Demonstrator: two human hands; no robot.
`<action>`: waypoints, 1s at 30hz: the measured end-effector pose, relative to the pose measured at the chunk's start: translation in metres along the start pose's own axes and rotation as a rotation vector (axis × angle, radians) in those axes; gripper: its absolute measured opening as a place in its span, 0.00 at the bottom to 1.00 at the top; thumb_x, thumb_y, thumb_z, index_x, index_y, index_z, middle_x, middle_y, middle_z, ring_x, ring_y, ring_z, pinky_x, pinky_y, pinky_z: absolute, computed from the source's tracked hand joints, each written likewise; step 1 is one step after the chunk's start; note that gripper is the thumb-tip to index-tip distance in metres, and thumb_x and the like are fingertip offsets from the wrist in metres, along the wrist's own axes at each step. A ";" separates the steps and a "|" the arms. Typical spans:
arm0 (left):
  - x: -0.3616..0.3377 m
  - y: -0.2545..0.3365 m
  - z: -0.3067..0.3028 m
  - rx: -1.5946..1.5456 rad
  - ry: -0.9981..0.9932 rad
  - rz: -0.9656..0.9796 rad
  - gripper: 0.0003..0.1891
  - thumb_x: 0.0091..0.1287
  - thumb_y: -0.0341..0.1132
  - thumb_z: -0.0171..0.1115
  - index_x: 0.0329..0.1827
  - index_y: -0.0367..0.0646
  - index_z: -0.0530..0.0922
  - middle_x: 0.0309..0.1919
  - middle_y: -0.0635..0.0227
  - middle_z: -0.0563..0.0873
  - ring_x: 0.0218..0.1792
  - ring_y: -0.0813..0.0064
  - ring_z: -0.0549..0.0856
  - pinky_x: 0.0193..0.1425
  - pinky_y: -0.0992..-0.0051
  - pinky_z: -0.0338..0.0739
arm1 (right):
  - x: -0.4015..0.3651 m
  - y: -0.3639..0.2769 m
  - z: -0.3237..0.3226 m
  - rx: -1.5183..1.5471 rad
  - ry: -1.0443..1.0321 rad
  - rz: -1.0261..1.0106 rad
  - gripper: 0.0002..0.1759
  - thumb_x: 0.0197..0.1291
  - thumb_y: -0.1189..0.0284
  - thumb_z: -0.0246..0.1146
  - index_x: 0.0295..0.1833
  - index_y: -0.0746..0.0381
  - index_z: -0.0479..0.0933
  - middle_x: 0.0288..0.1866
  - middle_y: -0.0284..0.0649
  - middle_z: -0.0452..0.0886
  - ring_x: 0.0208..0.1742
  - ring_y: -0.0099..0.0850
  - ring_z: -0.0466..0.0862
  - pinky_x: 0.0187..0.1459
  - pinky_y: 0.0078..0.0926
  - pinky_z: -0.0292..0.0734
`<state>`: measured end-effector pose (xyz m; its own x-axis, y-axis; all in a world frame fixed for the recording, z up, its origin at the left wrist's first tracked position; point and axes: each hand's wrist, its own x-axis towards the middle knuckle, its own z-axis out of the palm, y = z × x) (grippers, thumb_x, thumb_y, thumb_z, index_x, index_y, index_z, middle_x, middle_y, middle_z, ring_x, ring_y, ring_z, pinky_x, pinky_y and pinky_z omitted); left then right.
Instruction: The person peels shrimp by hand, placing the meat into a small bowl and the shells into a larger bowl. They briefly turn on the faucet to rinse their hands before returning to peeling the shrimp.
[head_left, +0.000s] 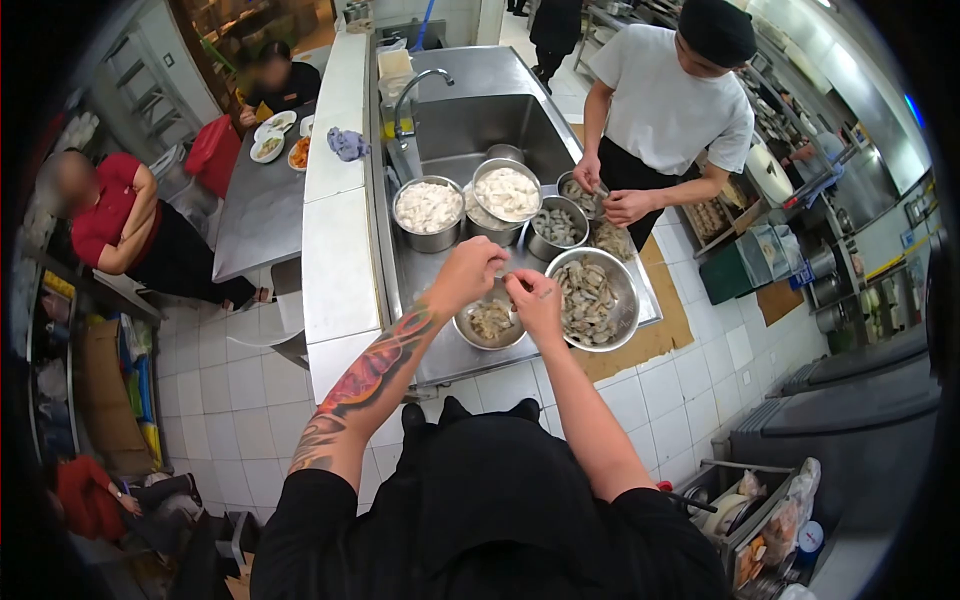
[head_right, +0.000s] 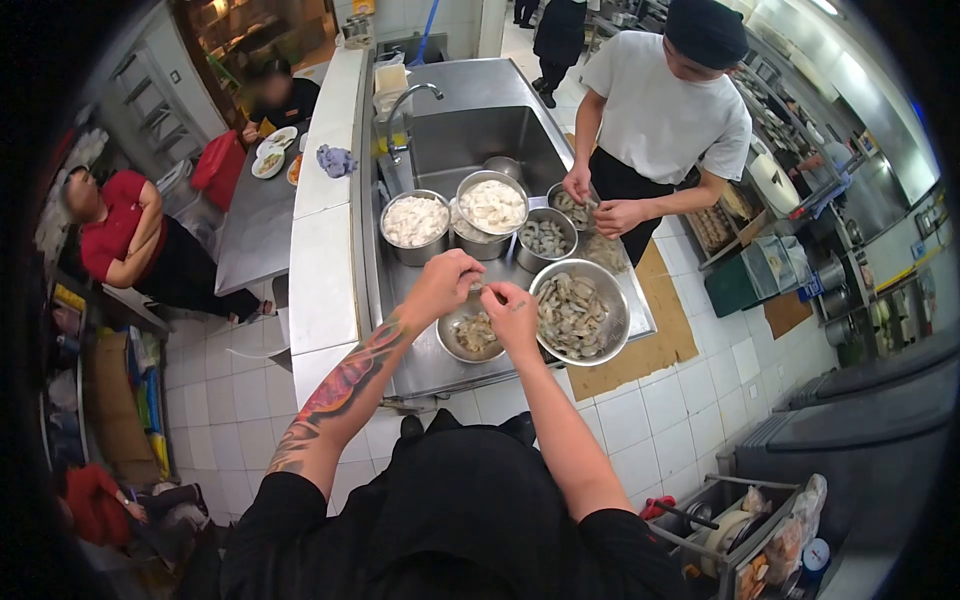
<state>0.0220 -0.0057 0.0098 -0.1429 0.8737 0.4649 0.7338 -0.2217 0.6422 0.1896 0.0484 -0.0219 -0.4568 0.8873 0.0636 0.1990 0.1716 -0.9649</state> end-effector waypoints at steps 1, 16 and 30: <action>-0.001 -0.005 0.001 0.002 0.003 -0.002 0.10 0.61 0.26 0.68 0.45 0.40 0.88 0.35 0.58 0.86 0.36 0.61 0.86 0.42 0.68 0.80 | -0.003 0.003 0.002 0.000 -0.004 -0.002 0.13 0.62 0.68 0.68 0.43 0.69 0.86 0.28 0.41 0.86 0.28 0.23 0.81 0.34 0.25 0.76; -0.002 0.001 -0.001 -0.287 -0.171 -0.430 0.09 0.61 0.26 0.71 0.43 0.30 0.86 0.33 0.60 0.91 0.32 0.79 0.89 0.36 0.77 0.83 | 0.005 -0.008 0.001 -0.199 -0.075 -0.218 0.15 0.61 0.73 0.66 0.52 0.65 0.85 0.36 0.53 0.87 0.35 0.45 0.89 0.39 0.35 0.82; 0.002 -0.007 -0.003 -0.832 -0.196 -0.551 0.09 0.69 0.26 0.68 0.48 0.30 0.86 0.35 0.61 0.91 0.33 0.80 0.89 0.38 0.79 0.86 | 0.018 0.017 -0.006 0.586 -0.230 0.173 0.15 0.72 0.75 0.59 0.58 0.71 0.79 0.44 0.42 0.89 0.38 0.30 0.90 0.40 0.24 0.88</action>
<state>0.0147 -0.0041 0.0083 -0.1551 0.9843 -0.0841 -0.1067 0.0679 0.9920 0.1904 0.0701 -0.0358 -0.6473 0.7558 -0.0985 -0.1895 -0.2847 -0.9397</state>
